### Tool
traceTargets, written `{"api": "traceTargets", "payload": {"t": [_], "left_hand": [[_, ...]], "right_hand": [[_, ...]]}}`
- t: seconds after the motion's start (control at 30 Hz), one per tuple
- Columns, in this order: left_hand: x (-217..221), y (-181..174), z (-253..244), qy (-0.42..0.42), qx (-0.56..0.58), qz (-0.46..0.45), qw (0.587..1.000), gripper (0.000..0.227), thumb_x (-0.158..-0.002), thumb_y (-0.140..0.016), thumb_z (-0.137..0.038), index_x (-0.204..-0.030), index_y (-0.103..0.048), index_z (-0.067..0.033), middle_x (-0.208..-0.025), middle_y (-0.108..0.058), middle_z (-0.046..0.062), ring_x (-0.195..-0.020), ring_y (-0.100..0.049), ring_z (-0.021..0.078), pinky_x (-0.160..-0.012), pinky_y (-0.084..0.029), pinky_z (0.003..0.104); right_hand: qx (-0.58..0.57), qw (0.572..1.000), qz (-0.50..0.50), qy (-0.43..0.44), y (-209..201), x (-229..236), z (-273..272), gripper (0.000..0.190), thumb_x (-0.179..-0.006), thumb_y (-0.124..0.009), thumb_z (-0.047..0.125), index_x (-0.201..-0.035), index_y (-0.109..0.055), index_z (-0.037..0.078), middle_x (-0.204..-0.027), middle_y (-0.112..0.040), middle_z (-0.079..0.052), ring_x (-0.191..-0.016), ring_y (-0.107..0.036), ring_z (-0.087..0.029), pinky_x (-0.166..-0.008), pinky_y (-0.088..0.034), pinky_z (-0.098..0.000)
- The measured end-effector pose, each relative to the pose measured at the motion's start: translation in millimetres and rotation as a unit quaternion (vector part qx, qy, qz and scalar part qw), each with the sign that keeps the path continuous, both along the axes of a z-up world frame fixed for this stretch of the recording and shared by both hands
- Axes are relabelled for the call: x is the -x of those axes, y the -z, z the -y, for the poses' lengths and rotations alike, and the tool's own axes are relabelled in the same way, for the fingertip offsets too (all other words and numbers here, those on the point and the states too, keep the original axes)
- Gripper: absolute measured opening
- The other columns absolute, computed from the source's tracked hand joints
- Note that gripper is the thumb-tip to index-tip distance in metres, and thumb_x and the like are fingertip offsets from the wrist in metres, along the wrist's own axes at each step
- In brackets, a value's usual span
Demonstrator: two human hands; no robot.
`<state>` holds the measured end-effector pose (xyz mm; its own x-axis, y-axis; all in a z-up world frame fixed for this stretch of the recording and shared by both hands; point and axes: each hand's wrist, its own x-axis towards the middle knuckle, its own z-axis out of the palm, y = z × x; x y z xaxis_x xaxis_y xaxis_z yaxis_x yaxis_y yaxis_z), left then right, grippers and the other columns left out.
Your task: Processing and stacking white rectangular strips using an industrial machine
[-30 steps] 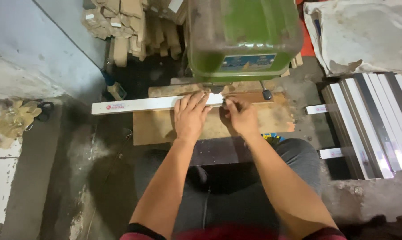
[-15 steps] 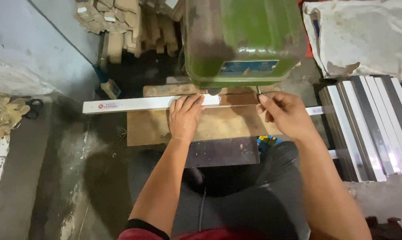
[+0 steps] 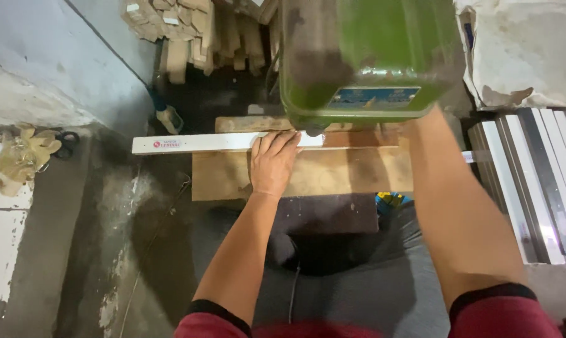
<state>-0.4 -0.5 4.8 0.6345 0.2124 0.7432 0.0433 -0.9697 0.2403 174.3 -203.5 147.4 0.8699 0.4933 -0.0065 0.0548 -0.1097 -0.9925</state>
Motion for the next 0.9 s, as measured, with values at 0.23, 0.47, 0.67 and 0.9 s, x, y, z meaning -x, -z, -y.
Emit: {"api": "traceTargets", "payload": {"t": [0.23,0.47,0.67,0.9], "left_hand": [[-1.3,5.7,1.5,-0.004,-0.003,0.018,1.000,0.025,-0.101,-0.067,-0.040,-0.120,-0.076,-0.0257,-0.113,-0.073,-0.006,-0.111,-0.064,0.0192,-0.093,-0.046,0.036],[7.5,-13.3,2.8,0.008,-0.019,-0.047,0.999,0.027,-0.095,-0.080,-0.024,-0.122,-0.076,-0.0198,-0.123,-0.071,-0.006,-0.117,-0.060,0.0199,-0.100,-0.044,0.042],[5.6,-8.8,1.8,0.009,-0.011,-0.060,0.998,0.024,-0.100,-0.073,-0.025,-0.121,-0.076,-0.0159,-0.124,-0.070,-0.003,-0.116,-0.058,0.0203,-0.102,-0.043,0.042],[-1.0,1.6,0.3,-0.010,-0.042,0.043,0.998,0.025,-0.100,-0.069,-0.036,-0.117,-0.074,-0.0185,-0.115,-0.071,0.000,-0.108,-0.064,0.0225,-0.093,-0.047,0.039]], "right_hand": [[-0.092,0.994,0.055,-0.002,-55.1,4.0,-9.9,0.036,-0.108,-0.059,0.026,-0.139,-0.055,0.009,-0.128,-0.065,-0.012,-0.116,-0.066,-0.025,-0.100,-0.061,-0.0412],[-0.168,0.980,0.104,0.015,-78.5,23.3,-0.1,0.046,-0.107,-0.062,0.032,-0.149,-0.051,0.016,-0.141,-0.062,-0.010,-0.131,-0.065,-0.026,-0.111,-0.059,-0.0414],[-0.094,0.945,0.311,0.035,-38.4,64.6,33.4,0.044,-0.118,-0.042,0.012,-0.159,-0.031,0.002,-0.162,-0.042,-0.018,-0.153,-0.040,-0.032,-0.131,-0.034,-0.0476],[-0.047,0.909,0.404,0.097,-6.6,99.6,47.3,0.035,-0.109,-0.052,0.001,-0.144,-0.053,-0.006,-0.135,-0.047,-0.013,-0.131,-0.042,-0.026,-0.101,-0.044,-0.0347]]}}
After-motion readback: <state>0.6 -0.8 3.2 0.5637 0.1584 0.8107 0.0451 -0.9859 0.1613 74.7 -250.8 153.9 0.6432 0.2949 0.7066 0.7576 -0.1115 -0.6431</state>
